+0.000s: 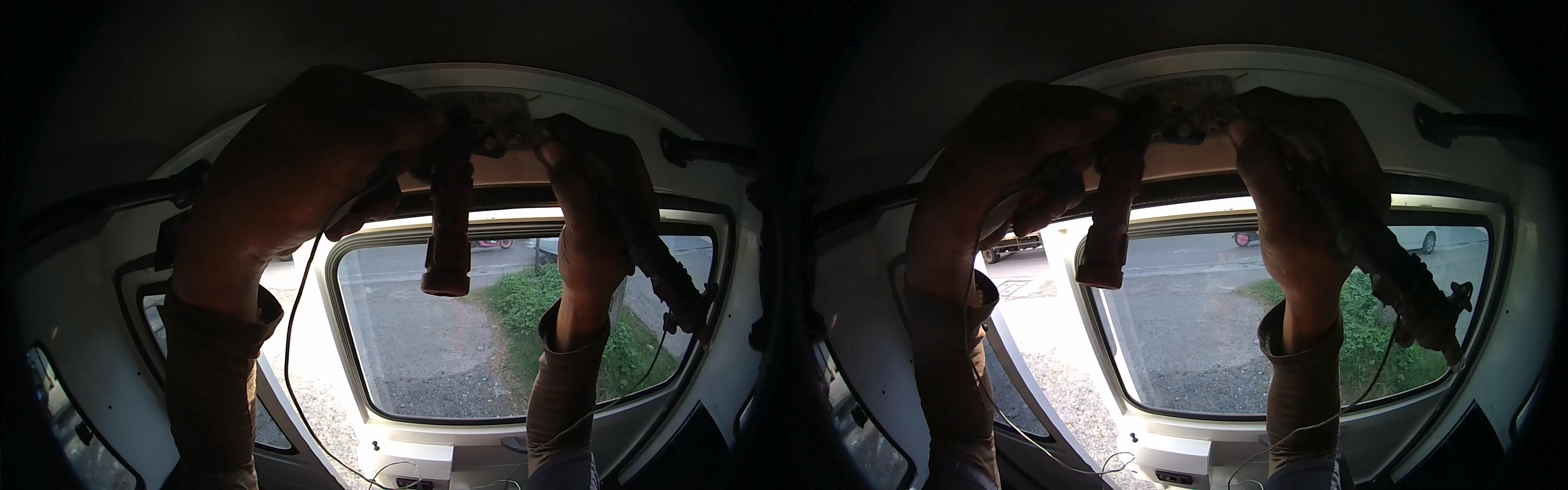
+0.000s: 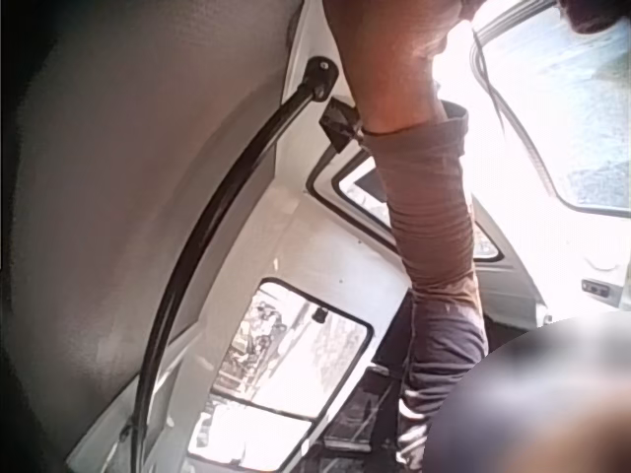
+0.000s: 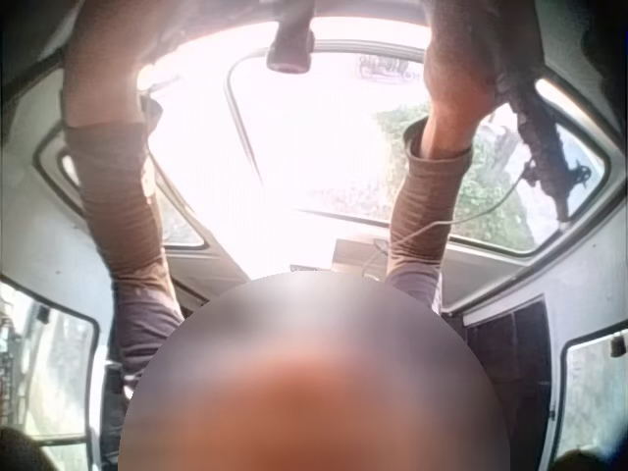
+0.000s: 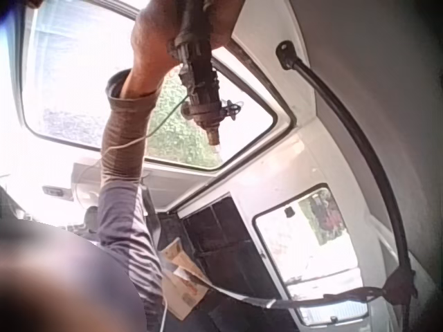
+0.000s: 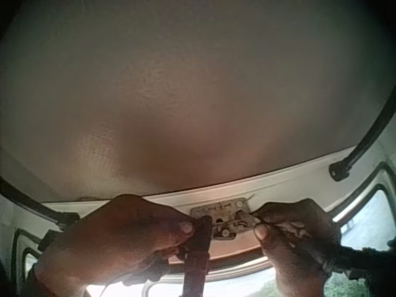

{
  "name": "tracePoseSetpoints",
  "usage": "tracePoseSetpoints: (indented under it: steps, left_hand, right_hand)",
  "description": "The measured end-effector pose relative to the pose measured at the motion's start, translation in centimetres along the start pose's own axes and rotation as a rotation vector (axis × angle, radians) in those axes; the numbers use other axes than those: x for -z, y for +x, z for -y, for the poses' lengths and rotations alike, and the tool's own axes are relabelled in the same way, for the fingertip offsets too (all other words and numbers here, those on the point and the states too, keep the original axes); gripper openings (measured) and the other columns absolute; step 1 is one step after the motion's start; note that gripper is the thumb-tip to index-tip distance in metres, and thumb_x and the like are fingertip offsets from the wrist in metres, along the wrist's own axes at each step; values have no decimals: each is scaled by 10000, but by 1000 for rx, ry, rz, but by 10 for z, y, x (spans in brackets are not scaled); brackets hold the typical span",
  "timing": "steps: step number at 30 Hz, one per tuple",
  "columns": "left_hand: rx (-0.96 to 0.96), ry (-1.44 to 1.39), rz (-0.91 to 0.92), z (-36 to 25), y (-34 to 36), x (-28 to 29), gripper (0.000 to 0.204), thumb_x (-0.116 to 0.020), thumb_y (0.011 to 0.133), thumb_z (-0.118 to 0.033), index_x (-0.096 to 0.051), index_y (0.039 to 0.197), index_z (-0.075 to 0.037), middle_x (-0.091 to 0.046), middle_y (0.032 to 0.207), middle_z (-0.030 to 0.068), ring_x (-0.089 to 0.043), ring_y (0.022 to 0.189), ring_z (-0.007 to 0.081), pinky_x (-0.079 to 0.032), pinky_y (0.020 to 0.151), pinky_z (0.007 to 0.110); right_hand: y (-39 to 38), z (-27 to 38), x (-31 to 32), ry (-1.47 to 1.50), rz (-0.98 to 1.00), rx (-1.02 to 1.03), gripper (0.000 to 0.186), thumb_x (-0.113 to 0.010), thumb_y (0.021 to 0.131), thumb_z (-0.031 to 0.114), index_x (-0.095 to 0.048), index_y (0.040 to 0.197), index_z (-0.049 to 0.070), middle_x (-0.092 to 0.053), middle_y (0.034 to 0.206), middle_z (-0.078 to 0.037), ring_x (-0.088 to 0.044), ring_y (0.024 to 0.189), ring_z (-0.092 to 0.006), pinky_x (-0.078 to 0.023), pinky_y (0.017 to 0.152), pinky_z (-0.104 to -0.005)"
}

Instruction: The person works on a ceiling-mounted electrical fixture inside a van. They use a soldering iron to heat and manipulate wires, then use a screwdriver to adjust components within the fixture. The task involves repeated heating and mechanical adjustments to the wiring.

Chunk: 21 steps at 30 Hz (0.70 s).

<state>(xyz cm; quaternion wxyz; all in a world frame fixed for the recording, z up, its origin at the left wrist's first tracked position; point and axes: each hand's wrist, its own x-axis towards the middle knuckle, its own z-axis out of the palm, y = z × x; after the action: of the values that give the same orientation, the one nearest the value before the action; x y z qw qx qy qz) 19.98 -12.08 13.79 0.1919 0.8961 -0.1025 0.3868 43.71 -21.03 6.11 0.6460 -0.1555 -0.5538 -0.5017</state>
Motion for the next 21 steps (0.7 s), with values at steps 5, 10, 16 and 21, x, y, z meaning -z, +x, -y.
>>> tracePoseSetpoints:
  steps: [5, 10, 16, 21]
  left_hand:
    - [34, -23, -7, -4, 0, 0, 206, -631, 995, -148, -748, 1014, 20, -743, 800, 87, -649, 569, 103, -499, 498, 260]
    - [19, 3, -14, 0, -1, -4, 311, -569, 1049, -243, -713, 1025, 31, -697, 701, 80, -556, 450, 53, -401, 402, 222]
    - [-257, 233, 104, 12, 5, 4, 311, -563, 1065, -257, -678, 1179, 9, -703, 780, 106, -569, 444, 46, -392, 373, 210]
    - [-270, 201, 99, 14, 2, 6, 303, -567, 1064, -248, -671, 1209, -4, -702, 800, 106, -574, 454, 50, -395, 377, 209]
  right_hand:
    - [0, -2, -1, 142, -28, -23, 161, -737, 953, 135, -756, 1070, 27, -744, 1023, -88, -722, 938, -197, -584, 810, -337]
    - [0, -5, 1, 24, -32, 69, 154, -730, 959, 138, -757, 1066, 31, -743, 1022, -91, -725, 921, -203, -587, 815, -341]
    - [-2, -8, 0, 85, -43, 27, 176, -755, 941, 146, -753, 1068, 23, -747, 1017, -85, -720, 940, -193, -570, 836, -340]
    - [-1, -5, 1, 44, -32, -13, 217, -778, 925, 158, -747, 1089, 21, -748, 1010, -79, -712, 943, -187, -551, 855, -343]
